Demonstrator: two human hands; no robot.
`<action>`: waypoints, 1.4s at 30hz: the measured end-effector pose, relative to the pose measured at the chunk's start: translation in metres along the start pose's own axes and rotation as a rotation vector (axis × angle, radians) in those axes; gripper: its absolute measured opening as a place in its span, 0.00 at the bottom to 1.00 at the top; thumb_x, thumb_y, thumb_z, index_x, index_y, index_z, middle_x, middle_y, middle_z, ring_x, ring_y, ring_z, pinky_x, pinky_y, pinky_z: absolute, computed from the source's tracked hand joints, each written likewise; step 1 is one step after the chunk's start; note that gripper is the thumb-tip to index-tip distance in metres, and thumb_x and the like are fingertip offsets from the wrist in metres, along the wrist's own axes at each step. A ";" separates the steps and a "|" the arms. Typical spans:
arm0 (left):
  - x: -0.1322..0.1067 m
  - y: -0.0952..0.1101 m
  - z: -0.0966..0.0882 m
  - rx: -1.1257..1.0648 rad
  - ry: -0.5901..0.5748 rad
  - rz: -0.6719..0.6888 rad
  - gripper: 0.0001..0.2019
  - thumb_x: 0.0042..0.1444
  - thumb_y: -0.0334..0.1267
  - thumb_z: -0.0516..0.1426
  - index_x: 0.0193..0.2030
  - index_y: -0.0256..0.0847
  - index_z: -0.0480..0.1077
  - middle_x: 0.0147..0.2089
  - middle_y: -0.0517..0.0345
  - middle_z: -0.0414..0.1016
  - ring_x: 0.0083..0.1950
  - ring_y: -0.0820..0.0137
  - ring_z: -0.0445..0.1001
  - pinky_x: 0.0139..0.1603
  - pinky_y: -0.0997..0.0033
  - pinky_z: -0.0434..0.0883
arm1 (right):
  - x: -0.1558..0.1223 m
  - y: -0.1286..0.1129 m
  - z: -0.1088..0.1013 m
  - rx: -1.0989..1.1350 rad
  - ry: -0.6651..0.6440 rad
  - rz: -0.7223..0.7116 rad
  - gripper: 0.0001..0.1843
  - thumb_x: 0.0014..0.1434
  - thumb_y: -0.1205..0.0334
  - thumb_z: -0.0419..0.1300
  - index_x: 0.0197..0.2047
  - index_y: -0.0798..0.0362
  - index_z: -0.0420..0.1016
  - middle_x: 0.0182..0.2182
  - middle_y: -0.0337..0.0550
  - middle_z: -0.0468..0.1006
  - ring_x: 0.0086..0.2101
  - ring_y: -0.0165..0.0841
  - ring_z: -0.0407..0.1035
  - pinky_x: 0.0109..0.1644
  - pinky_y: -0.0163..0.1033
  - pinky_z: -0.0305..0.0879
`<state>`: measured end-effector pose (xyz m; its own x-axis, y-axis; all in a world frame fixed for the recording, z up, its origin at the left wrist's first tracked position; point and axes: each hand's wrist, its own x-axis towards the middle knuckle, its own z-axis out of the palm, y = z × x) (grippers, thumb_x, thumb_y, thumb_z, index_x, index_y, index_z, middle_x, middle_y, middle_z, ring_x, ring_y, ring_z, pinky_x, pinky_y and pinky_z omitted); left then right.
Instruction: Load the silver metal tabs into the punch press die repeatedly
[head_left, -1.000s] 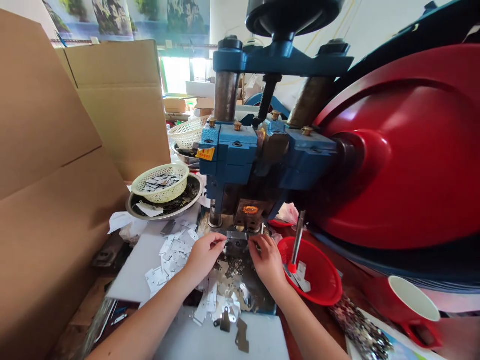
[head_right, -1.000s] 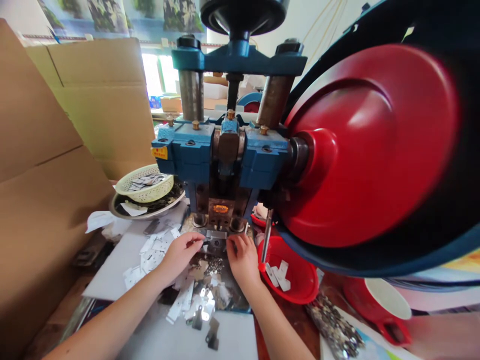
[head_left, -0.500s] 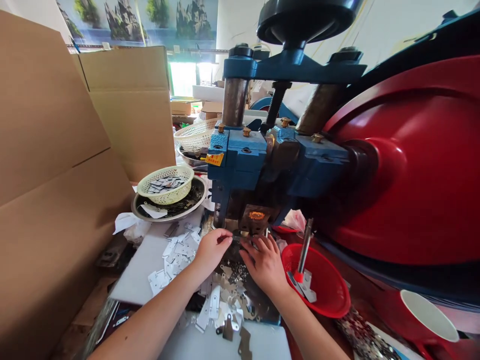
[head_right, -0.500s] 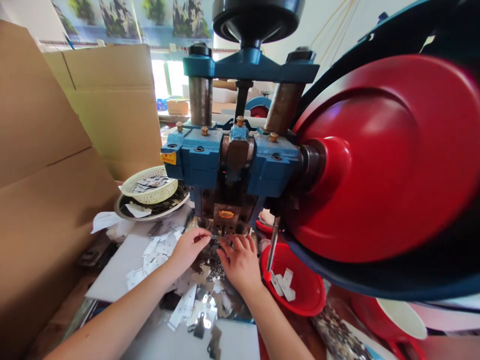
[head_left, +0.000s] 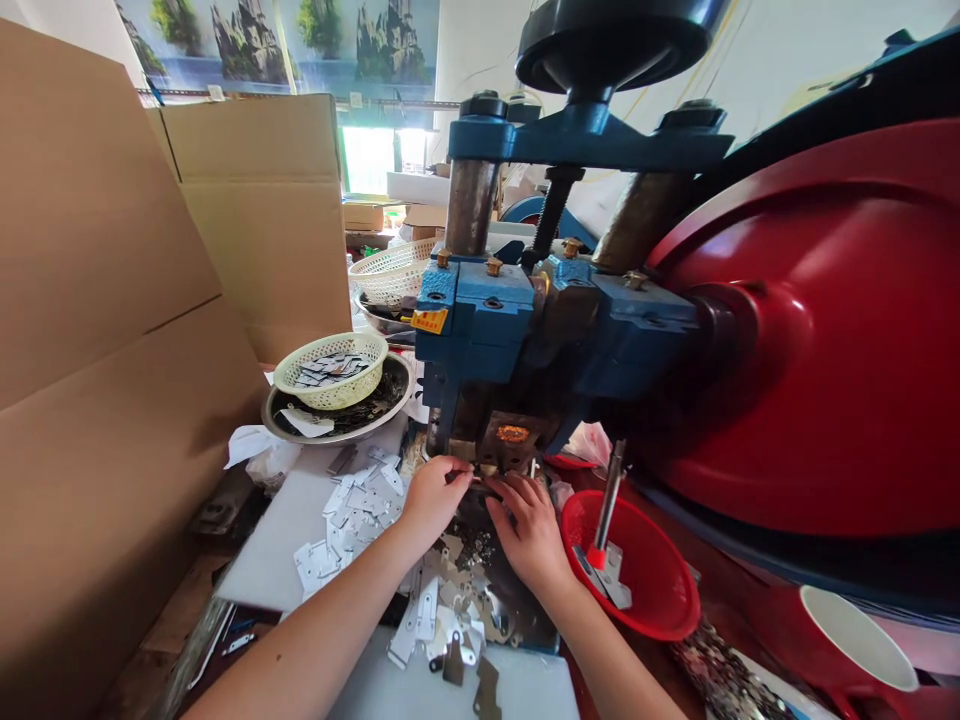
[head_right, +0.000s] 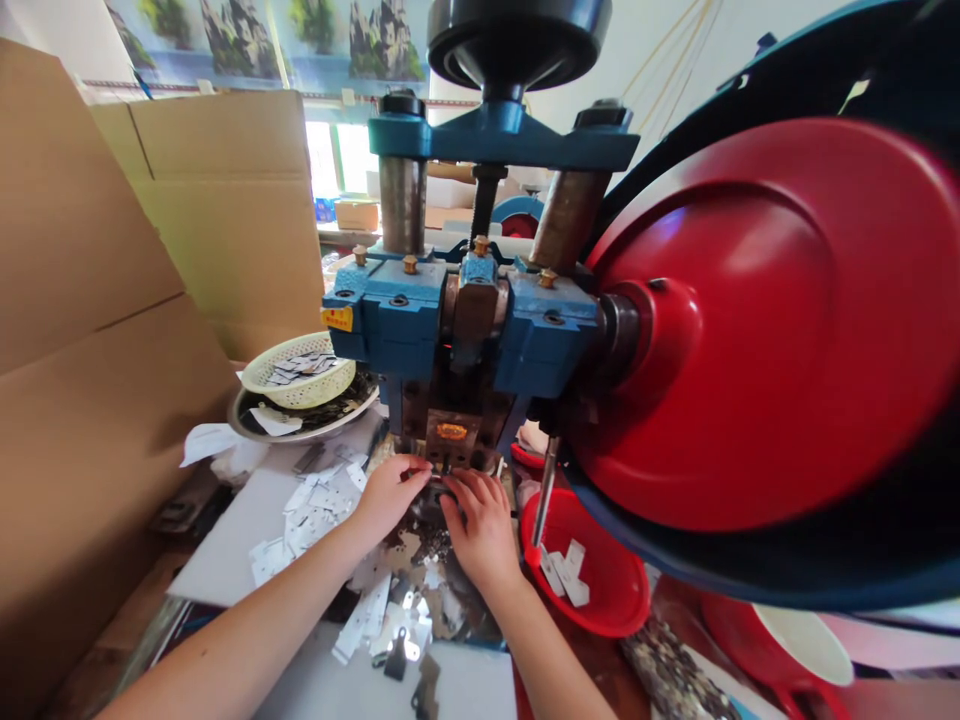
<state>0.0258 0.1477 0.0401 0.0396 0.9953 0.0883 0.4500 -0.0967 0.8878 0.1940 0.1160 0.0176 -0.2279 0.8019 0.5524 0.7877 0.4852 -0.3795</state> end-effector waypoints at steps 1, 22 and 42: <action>0.001 -0.001 0.001 0.010 0.008 0.002 0.08 0.53 0.34 0.56 0.37 0.40 0.76 0.41 0.54 0.78 0.44 0.65 0.74 0.48 0.65 0.68 | 0.000 0.000 0.001 -0.002 -0.009 -0.005 0.15 0.62 0.56 0.52 0.49 0.49 0.72 0.45 0.46 0.75 0.49 0.39 0.65 0.54 0.52 0.61; 0.008 -0.009 0.010 0.086 0.008 0.067 0.09 0.50 0.31 0.56 0.37 0.43 0.76 0.40 0.55 0.74 0.47 0.64 0.71 0.54 0.62 0.66 | 0.005 -0.012 -0.007 -0.289 -0.055 -0.031 0.12 0.61 0.54 0.54 0.44 0.45 0.75 0.44 0.44 0.76 0.50 0.43 0.63 0.59 0.58 0.50; -0.010 -0.016 -0.035 -0.063 0.050 -0.033 0.13 0.54 0.38 0.54 0.46 0.41 0.72 0.45 0.53 0.72 0.45 0.66 0.72 0.46 0.66 0.69 | -0.077 0.009 -0.044 0.805 0.213 0.752 0.25 0.60 0.39 0.45 0.40 0.48 0.74 0.32 0.48 0.79 0.35 0.41 0.74 0.40 0.49 0.71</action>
<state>-0.0132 0.1387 0.0404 -0.0193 0.9967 0.0793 0.3929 -0.0653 0.9173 0.2437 0.0434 0.0048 0.3131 0.9474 0.0668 0.0666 0.0483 -0.9966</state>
